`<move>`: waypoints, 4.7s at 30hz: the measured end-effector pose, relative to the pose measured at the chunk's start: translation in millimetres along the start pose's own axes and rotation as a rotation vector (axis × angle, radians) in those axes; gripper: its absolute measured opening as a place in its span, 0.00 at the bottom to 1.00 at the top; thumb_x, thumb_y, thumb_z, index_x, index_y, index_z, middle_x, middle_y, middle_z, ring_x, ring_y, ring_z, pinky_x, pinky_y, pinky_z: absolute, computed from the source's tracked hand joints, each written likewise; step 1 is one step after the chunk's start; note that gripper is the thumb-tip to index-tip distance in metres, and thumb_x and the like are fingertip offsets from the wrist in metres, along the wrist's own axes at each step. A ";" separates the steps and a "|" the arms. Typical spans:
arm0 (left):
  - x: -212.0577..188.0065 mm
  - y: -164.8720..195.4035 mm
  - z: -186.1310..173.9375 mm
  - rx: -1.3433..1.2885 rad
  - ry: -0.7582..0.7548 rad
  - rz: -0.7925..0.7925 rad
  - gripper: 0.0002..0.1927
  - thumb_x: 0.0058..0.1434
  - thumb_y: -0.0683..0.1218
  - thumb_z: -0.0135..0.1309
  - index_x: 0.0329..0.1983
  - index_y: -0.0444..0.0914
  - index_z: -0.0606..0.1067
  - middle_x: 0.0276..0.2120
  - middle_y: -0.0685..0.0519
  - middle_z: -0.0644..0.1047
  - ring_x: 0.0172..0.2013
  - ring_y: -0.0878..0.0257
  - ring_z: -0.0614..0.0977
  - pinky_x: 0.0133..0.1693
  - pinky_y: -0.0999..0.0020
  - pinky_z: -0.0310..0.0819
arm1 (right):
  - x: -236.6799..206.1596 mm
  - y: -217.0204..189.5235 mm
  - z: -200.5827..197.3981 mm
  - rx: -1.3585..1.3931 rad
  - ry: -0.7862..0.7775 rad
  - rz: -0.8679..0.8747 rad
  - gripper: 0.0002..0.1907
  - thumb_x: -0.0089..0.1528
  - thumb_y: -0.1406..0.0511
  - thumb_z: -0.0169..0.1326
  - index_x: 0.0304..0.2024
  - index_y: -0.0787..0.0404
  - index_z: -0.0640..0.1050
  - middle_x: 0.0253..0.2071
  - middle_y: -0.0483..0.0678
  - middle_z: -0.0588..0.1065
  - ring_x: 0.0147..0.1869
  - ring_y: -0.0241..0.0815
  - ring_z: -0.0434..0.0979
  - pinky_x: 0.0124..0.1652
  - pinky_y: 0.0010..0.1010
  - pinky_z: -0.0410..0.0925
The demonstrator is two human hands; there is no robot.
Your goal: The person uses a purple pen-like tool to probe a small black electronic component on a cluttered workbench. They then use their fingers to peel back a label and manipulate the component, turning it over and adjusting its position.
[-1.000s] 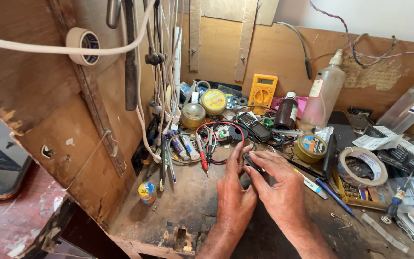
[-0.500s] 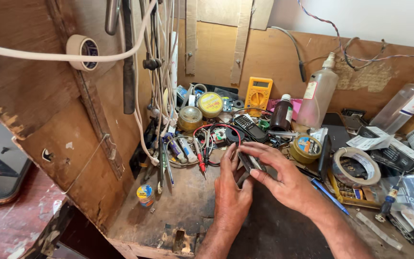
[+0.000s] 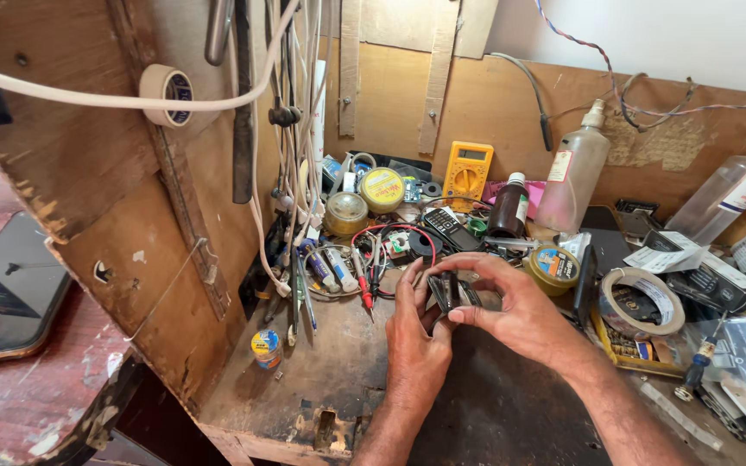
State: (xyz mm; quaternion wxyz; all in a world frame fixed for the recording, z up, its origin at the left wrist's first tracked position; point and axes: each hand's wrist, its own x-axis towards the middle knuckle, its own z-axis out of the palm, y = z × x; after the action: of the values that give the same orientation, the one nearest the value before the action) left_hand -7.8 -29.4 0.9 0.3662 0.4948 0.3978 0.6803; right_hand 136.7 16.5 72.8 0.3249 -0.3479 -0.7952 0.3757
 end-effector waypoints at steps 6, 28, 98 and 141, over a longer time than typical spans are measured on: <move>3.6 -2.4 2.1 -0.165 0.012 -0.042 0.37 0.59 0.26 0.51 0.70 0.37 0.58 0.64 0.45 0.72 0.59 0.58 0.79 0.55 0.66 0.80 | -5.2 17.8 2.6 -0.142 0.240 -0.066 0.25 0.49 0.68 0.72 0.49 0.58 0.81 0.49 0.41 0.80 0.50 0.36 0.77 0.53 0.31 0.71; 0.0 7.0 3.9 -0.227 -0.020 -0.094 0.34 0.59 0.25 0.46 0.68 0.37 0.63 0.64 0.48 0.71 0.58 0.57 0.80 0.50 0.66 0.80 | -10.2 26.0 6.4 -0.042 0.218 -0.075 0.25 0.58 0.71 0.63 0.58 0.57 0.79 0.53 0.45 0.78 0.45 0.33 0.80 0.48 0.27 0.74; 5.9 9.7 -24.4 0.728 -0.006 0.205 0.21 0.55 0.33 0.54 0.54 0.31 0.76 0.49 0.40 0.77 0.53 0.42 0.75 0.56 0.51 0.67 | -48.4 44.2 19.9 -0.531 0.336 0.027 0.31 0.48 0.54 0.70 0.52 0.57 0.81 0.48 0.52 0.79 0.55 0.51 0.75 0.53 0.41 0.68; 9.1 1.4 -32.0 0.384 0.276 -0.048 0.12 0.63 0.40 0.54 0.49 0.33 0.81 0.36 0.46 0.84 0.31 0.61 0.87 0.33 0.66 0.80 | -6.2 34.3 35.9 -0.524 0.164 -0.126 0.17 0.53 0.65 0.66 0.45 0.58 0.83 0.43 0.53 0.78 0.54 0.55 0.73 0.51 0.44 0.68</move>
State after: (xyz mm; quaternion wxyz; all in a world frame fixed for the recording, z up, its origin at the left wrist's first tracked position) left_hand -41.0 -27.6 -0.6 0.2239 0.4479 0.5778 0.6445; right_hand 122.8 14.5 24.7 0.3096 -0.3991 -0.8564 0.1068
